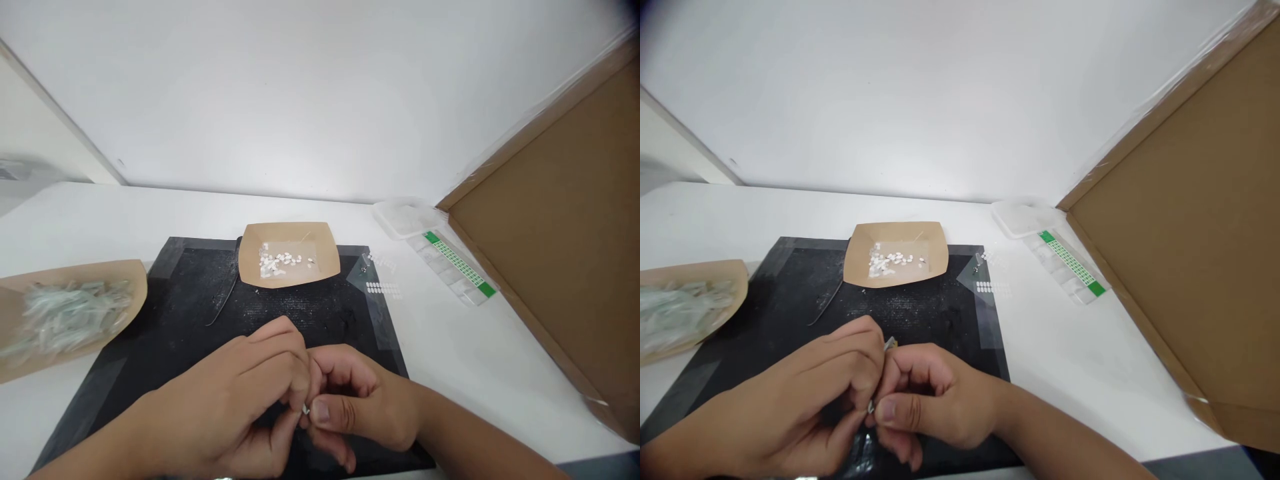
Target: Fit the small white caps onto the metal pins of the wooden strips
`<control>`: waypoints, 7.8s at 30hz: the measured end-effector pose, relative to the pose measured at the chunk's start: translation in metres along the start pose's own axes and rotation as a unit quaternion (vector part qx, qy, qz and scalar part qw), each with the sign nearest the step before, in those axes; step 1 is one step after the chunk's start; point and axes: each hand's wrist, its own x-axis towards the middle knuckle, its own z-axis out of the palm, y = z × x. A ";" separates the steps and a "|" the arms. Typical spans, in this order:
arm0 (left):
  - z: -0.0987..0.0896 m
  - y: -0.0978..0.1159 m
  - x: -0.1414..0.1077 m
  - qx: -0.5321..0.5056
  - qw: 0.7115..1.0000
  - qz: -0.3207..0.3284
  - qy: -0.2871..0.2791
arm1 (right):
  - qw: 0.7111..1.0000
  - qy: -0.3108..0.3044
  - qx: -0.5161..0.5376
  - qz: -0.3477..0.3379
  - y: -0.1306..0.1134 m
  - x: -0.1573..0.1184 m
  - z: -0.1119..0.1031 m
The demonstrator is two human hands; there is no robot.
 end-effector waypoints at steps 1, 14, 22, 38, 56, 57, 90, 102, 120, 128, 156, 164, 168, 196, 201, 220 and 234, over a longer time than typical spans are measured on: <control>-0.001 0.000 0.001 -0.006 1.000 0.002 0.006 | 1.000 0.002 0.003 -0.005 0.000 0.000 0.000; -0.001 -0.003 -0.003 -0.031 0.999 -0.002 0.045 | 1.000 0.013 -0.011 -0.026 -0.001 0.003 0.000; 0.001 -0.003 -0.003 0.006 0.997 0.001 0.078 | 1.000 0.022 -0.009 -0.015 -0.002 0.004 0.001; 0.009 0.003 -0.004 -0.042 0.986 -0.099 0.128 | 1.000 0.029 -0.012 -0.005 -0.002 0.005 0.000; -0.006 -0.004 -0.002 -0.137 0.979 -0.141 0.050 | 0.998 0.027 -0.043 -0.021 -0.004 0.003 0.000; -0.005 -0.005 -0.002 -0.134 0.980 -0.137 0.049 | 0.998 0.027 -0.050 -0.021 -0.004 0.003 0.000; -0.015 -0.004 0.000 -0.153 0.948 -0.277 0.024 | 0.816 0.186 -0.469 -0.283 -0.010 0.004 -0.003; -0.014 -0.007 0.000 -0.151 0.956 -0.247 0.046 | 0.712 0.190 -0.587 -0.337 -0.018 0.003 -0.005; -0.017 -0.002 -0.002 -0.135 0.969 -0.206 0.017 | 0.675 0.173 -0.615 -0.368 -0.020 0.001 -0.002; -0.017 -0.003 -0.004 -0.119 0.977 -0.175 0.014 | 0.671 0.172 -0.617 -0.375 -0.018 0.001 -0.002; 0.006 -0.013 -0.004 0.056 0.993 -0.023 0.097 | 0.655 0.165 -0.642 -0.361 -0.012 0.004 -0.002; 0.007 -0.012 -0.007 0.048 0.991 -0.045 0.114 | 0.678 0.178 -0.619 -0.355 -0.012 0.004 -0.003; 0.005 -0.011 -0.009 0.033 0.991 -0.068 0.114 | 0.685 0.188 -0.606 -0.356 -0.012 0.004 -0.003; 0.003 -0.010 -0.011 0.009 0.994 -0.089 0.069 | 0.679 0.161 -0.629 -0.342 -0.014 0.004 -0.002; 0.002 -0.010 -0.007 0.040 0.996 -0.052 0.061 | 0.693 0.162 -0.613 -0.344 -0.011 0.004 -0.003; 0.010 -0.008 -0.004 0.057 0.988 -0.070 0.125 | 0.796 0.228 -0.480 -0.289 -0.004 0.006 0.005; 0.017 -0.005 0.003 -0.032 0.976 -0.118 0.179 | 0.861 0.216 -0.382 -0.257 -0.001 0.007 0.008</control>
